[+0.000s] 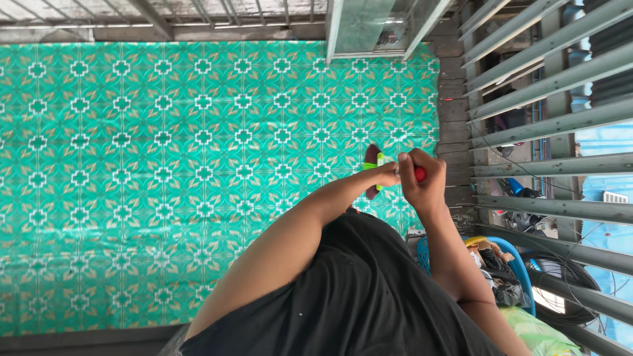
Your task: The person mops a tiled floor using a mop with a green head and a white handle, moving it back and forth across the surface.
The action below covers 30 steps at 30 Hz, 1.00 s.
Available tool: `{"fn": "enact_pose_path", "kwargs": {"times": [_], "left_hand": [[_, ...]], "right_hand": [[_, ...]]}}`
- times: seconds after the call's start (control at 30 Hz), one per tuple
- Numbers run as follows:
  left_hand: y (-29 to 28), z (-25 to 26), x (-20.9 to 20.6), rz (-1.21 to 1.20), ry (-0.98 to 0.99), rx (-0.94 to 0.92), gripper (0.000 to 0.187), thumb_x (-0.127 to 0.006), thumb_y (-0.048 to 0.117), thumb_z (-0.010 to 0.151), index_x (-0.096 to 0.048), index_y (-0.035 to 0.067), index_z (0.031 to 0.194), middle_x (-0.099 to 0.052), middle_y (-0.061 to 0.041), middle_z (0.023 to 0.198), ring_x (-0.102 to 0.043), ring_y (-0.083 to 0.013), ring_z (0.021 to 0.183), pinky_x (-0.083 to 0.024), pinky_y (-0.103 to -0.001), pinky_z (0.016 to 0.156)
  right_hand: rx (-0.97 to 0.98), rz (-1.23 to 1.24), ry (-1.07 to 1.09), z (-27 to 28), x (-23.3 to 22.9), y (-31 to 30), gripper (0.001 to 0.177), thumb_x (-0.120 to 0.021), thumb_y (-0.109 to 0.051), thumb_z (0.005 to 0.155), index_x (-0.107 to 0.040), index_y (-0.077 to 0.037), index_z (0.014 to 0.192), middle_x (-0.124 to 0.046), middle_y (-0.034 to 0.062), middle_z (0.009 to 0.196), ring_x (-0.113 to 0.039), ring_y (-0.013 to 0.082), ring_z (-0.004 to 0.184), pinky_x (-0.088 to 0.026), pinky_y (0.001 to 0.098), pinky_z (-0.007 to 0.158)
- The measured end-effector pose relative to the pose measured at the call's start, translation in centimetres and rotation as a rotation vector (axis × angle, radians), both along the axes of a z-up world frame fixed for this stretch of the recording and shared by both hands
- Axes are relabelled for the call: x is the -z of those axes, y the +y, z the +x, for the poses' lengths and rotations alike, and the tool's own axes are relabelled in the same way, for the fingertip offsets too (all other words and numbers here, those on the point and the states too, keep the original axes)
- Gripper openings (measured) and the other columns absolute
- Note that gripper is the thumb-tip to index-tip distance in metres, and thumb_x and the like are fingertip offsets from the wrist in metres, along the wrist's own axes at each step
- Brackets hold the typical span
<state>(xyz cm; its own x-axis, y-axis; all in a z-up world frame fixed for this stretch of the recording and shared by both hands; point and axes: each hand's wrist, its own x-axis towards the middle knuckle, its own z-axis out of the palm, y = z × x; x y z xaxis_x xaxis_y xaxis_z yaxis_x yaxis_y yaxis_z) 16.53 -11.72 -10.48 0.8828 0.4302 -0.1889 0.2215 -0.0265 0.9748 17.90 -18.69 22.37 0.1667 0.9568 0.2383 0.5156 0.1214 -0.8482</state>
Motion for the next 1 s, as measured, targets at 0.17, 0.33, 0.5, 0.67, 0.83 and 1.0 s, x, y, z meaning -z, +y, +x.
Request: {"fn": "enact_pose_path", "kwargs": {"times": [0.17, 0.33, 0.5, 0.67, 0.83, 1.0], "left_hand": [[-0.3, -1.7, 0.2, 0.083, -0.060, -0.053, 0.017, -0.072, 0.026, 0.088, -0.066, 0.011, 0.095, -0.072, -0.004, 0.089, -0.069, -0.0197, 0.087, -0.054, -0.040, 0.075], [-1.4, -5.8, 0.7, 0.317, -0.102, -0.129, 0.016, -0.073, 0.023, 0.083, -0.063, 0.011, 0.089, -0.071, -0.003, 0.087, -0.069, -0.0233, 0.088, -0.052, -0.044, 0.074], [-2.8, -10.6, -3.1, 0.675, -0.175, -0.249, 0.016, -0.074, 0.020, 0.079, -0.061, 0.012, 0.083, -0.070, -0.003, 0.086, -0.069, -0.0269, 0.088, -0.051, -0.047, 0.073], [-3.6, -14.1, -8.8, 0.836, -0.284, -0.309, 0.018, -0.075, 0.018, 0.074, -0.058, 0.013, 0.077, -0.068, -0.002, 0.084, -0.068, -0.0305, 0.088, -0.049, -0.050, 0.072], [-4.1, -18.5, -11.6, 0.411, -0.274, -0.257, 0.023, -0.076, 0.020, 0.077, -0.056, 0.008, 0.077, -0.057, -0.010, 0.077, -0.061, -0.0346, 0.075, -0.046, -0.044, 0.064], [-3.8, -25.0, -10.5, 0.527, -0.067, -0.429, 0.029, -0.080, 0.026, 0.076, -0.058, 0.009, 0.068, -0.058, -0.011, 0.066, -0.061, -0.0352, 0.066, -0.046, -0.045, 0.060]], "right_hand": [[-0.042, -0.053, -0.113, -4.3, -0.5, 0.0, 0.032, -0.069, -0.010, 0.099, -0.055, 0.000, 0.073, -0.050, 0.0151, 0.056, -0.046, 0.0228, 0.046, -0.038, 0.0353, 0.048], [-0.167, 0.015, -0.132, -9.3, -0.9, -1.2, 0.021, -0.069, -0.011, 0.097, -0.060, 0.000, 0.082, -0.059, 0.0178, 0.067, -0.061, 0.0314, 0.058, -0.045, 0.0395, 0.055], [-0.200, -0.064, -0.173, -12.5, -2.3, -3.0, 0.031, -0.080, -0.020, 0.089, -0.059, -0.001, 0.077, -0.064, 0.0154, 0.069, -0.064, 0.0337, 0.061, -0.048, 0.0415, 0.057], [-0.441, -0.046, 0.046, -8.7, -7.6, -6.5, 0.024, -0.083, -0.015, 0.079, -0.060, -0.006, 0.083, -0.063, 0.0054, 0.073, -0.061, 0.0181, 0.065, -0.049, 0.0333, 0.063], [-0.534, 0.093, 0.443, -6.1, -8.0, -6.5, 0.030, -0.079, -0.009, 0.075, -0.050, -0.006, 0.084, -0.060, 0.0041, 0.073, -0.061, 0.0166, 0.068, -0.048, 0.0290, 0.063], [-0.626, 0.111, 0.862, -5.6, -1.8, -4.2, 0.028, -0.075, -0.006, 0.085, -0.047, -0.008, 0.088, -0.057, 0.0045, 0.076, -0.055, 0.0167, 0.071, -0.047, 0.0334, 0.066]]}}
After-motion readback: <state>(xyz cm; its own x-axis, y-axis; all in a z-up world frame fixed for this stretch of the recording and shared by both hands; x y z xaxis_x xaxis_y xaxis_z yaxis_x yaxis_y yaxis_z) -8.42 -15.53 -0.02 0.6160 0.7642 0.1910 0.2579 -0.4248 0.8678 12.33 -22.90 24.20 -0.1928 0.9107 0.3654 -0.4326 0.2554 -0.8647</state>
